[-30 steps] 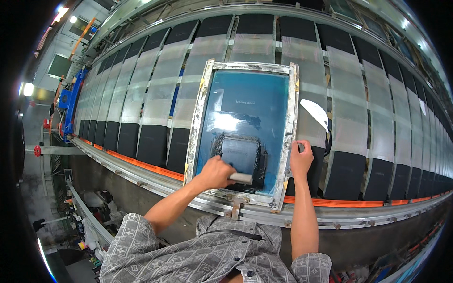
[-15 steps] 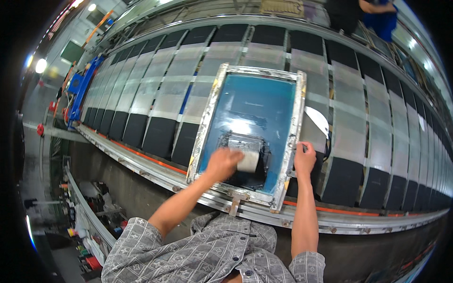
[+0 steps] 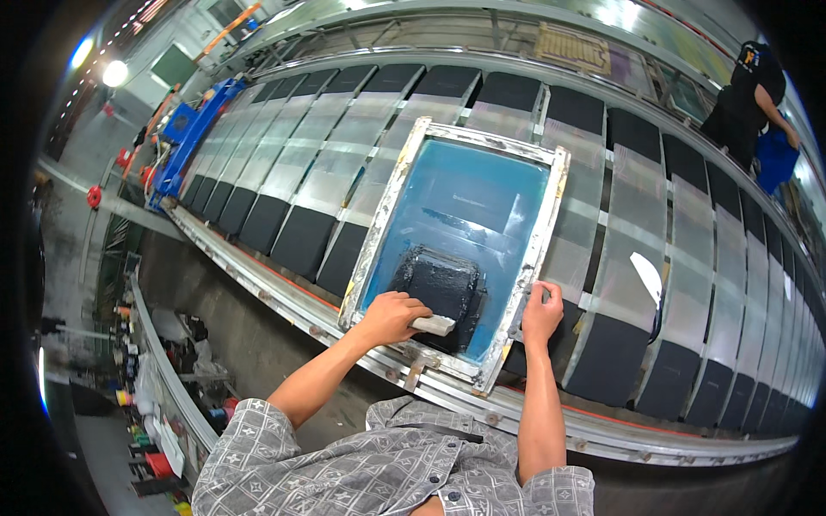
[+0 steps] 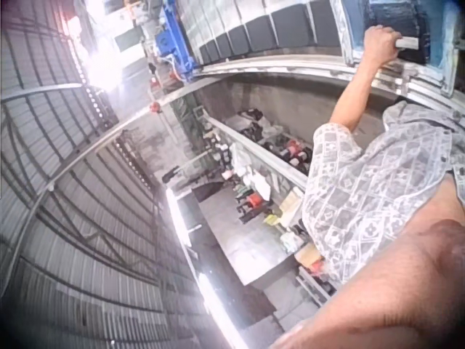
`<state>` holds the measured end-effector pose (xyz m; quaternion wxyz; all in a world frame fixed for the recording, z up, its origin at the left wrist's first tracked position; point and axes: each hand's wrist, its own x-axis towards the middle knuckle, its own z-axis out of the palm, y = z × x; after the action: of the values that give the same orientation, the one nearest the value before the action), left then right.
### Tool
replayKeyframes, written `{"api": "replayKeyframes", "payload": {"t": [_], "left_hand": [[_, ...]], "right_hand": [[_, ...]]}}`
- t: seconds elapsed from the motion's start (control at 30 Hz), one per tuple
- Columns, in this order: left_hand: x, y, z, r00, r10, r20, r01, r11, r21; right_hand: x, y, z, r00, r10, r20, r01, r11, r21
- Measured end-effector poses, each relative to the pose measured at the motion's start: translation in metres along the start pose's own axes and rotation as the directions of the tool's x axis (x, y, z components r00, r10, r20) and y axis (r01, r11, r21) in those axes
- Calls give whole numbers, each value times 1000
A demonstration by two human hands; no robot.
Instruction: The person repeatedly rolls a squeegee across a screen printing frame to spread ink evenly. The person holds the frame with one hand and uses the squeegee with the other, working over a conveyor belt in a factory setting.
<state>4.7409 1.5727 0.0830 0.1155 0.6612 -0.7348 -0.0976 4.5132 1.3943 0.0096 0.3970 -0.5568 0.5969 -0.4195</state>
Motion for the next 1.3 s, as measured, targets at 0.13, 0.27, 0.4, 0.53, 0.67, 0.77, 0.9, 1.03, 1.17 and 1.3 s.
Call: {"api": "replayKeyframes", "payload": {"t": [0.13,0.27,0.4,0.53,0.67,0.77,0.9,1.03,1.17,1.3], "left_hand": [[-7,-17,9,995,-39,90,41,999,-22],[37,-34,-19,947,-20,320,56,993,-104],[111,-71,-23,941,10,337,-11,1000,1],[150,-88,-20,950,22,310,-45,997,69],[79,-61,-4,928,-10,374,-16,998,68],[43,-47,-4,885,47,464,-29,999,-45],[100,-63,-18,936,48,350,-73,996,58],[135,-77,-14,957,11,289,-26,999,47],[57,-46,-3,910,-31,414,18,999,36],[51,-43,-10,884,84,459,-60,996,-67]], "right_hand": [[-2,11,13,997,79,3,-79,997,-24],[-2,3,11,996,80,-46,-84,990,-113],[-1,-5,16,988,149,-31,-153,972,-178],[-3,6,19,996,51,-70,-64,980,-188],[-4,6,21,997,64,-52,-72,982,-173],[-5,-5,21,990,139,-23,-141,976,-165],[-1,3,18,994,98,-48,-104,983,-154],[-2,6,17,998,46,-51,-53,987,-150],[-3,3,19,994,105,-18,-106,983,-146],[-2,1,17,992,119,-36,-123,982,-143]]}}
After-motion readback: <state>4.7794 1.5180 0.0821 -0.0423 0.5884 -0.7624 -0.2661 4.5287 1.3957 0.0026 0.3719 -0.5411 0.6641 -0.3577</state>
